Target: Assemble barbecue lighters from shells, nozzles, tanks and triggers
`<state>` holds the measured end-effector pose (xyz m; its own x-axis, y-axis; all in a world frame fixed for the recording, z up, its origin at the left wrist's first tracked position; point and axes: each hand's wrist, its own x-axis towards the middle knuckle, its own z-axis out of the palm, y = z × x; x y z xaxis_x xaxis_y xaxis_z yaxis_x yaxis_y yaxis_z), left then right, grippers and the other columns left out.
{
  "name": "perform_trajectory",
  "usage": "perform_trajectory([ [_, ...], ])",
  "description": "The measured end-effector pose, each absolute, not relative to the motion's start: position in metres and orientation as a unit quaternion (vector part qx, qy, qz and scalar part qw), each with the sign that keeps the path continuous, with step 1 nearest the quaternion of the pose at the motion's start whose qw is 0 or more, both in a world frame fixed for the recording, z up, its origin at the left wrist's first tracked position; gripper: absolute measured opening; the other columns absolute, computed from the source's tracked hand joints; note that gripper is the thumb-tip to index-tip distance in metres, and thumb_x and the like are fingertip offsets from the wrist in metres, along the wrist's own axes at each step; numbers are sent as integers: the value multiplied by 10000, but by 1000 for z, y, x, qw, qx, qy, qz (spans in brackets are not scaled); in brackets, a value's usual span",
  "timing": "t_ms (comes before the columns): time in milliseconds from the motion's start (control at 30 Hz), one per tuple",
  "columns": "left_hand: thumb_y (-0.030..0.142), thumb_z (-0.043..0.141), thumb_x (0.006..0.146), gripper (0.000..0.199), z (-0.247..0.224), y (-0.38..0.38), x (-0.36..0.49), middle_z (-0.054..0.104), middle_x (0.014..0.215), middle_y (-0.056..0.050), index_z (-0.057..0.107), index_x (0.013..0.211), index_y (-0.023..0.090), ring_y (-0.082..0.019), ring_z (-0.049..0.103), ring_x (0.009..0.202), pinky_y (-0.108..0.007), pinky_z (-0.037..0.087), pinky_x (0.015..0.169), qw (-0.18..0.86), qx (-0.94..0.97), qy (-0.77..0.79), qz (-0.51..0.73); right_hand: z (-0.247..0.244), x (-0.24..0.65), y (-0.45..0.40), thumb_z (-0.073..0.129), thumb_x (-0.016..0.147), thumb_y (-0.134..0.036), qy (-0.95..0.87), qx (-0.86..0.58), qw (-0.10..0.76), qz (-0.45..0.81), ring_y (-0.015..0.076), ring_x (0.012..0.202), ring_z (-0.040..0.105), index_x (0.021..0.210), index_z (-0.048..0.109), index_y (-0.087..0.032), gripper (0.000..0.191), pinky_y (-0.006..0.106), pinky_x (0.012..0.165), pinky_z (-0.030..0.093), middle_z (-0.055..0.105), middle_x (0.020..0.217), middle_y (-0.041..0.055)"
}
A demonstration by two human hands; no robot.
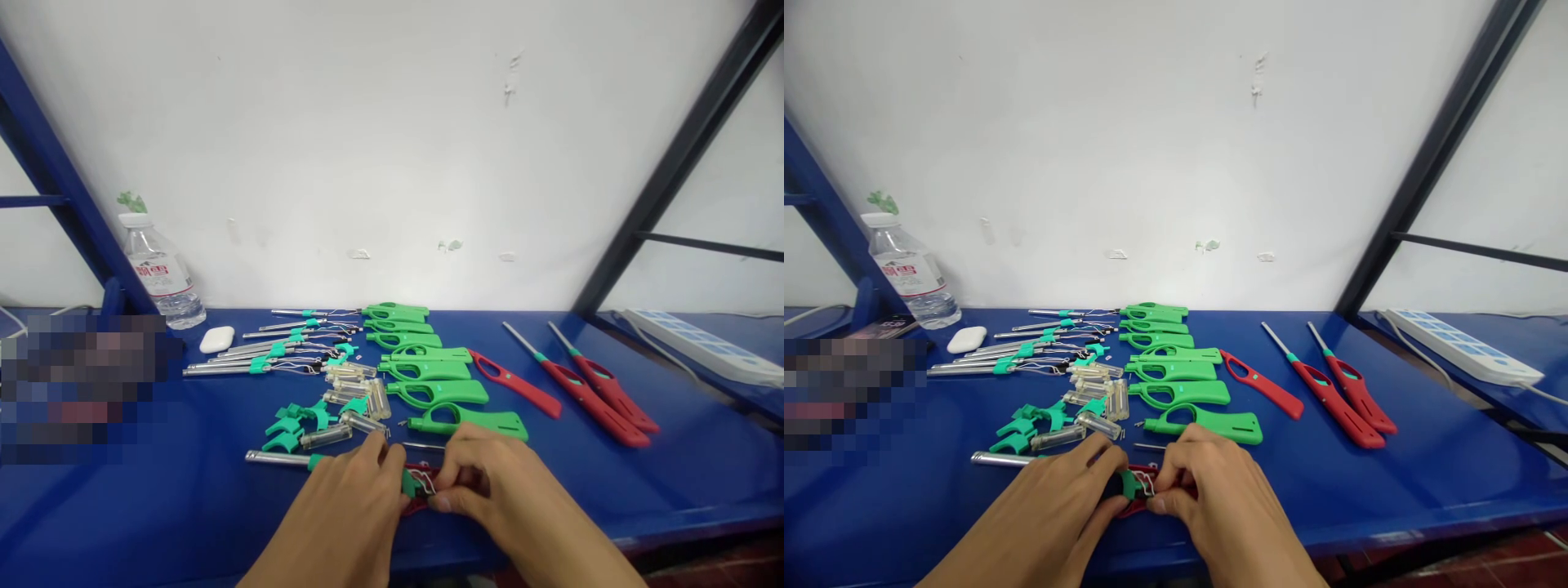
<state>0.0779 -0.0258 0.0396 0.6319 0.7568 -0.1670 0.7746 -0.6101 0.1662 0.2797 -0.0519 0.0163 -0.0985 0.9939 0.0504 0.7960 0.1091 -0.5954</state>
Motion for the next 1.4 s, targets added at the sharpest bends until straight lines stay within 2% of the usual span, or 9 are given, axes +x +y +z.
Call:
perform_trajectory([
  [233,114,536,981,246,33,-24,76,691,1178,-95,675,1141,238,-317,763,873,-426,630,717,80,899,430,-26,19,276,-51,886,726,-45,-704,-646,200,216,155,718,700,688,763,-243,237,246,661,415,750,777,-51],
  [400,122,536,1003,217,35,-24,75,694,1173,-93,675,1129,231,-336,762,924,-446,630,736,85,899,429,-25,11,275,-57,835,767,-57,-716,-638,211,187,185,717,721,679,780,-260,228,267,651,446,775,781,-27],
  [533,126,528,1017,219,38,-24,76,701,1176,-98,679,1137,229,-346,759,960,-451,627,748,93,895,436,-25,5,278,-71,725,846,-74,-784,-577,216,77,221,735,764,834,810,-288,230,281,662,527,812,830,4],
  [667,107,521,1007,236,38,-24,76,710,1140,-97,686,1121,231,-346,765,921,-440,620,716,85,895,438,-24,0,284,-84,728,717,-7,-832,-524,182,-17,245,777,795,1078,799,-277,457,277,569,563,836,959,19],
  [767,110,508,1011,236,38,-24,76,712,1130,-95,688,1108,228,-348,766,903,-450,617,711,85,895,437,-23,-1,286,-88,706,693,11,-839,-512,183,-37,235,782,791,1098,779,-273,501,274,535,568,824,971,18],
  [1000,108,506,1024,237,42,-25,78,707,1143,-98,693,1122,216,-352,762,951,-483,623,763,100,891,442,-29,7,290,-87,671,830,-41,-832,-510,218,-8,233,910,782,1139,766,-331,434,261,639,565,804,1023,16],
  [1100,109,494,1031,252,43,-27,79,710,1149,-102,700,1125,218,-348,759,957,-476,621,764,95,892,441,-29,11,288,-87,665,860,-53,-831,-514,210,2,216,861,778,1092,781,-325,375,255,633,550,801,1005,11],
  [1233,108,474,1036,283,43,-28,79,708,1179,-106,702,1154,225,-325,746,1002,-449,608,824,101,892,439,-27,18,285,-80,691,903,-94,-823,-531,195,48,182,751,756,933,802,-315,249,252,651,528,792,908,-11],
  [1400,108,440,1036,306,43,-28,80,699,1207,-117,688,1176,219,-334,729,1027,-494,600,845,119,890,439,-26,24,278,-66,791,883,-144,-802,-572,157,78,210,759,766,839,774,-283,148,288,642,476,782,865,-25],
])
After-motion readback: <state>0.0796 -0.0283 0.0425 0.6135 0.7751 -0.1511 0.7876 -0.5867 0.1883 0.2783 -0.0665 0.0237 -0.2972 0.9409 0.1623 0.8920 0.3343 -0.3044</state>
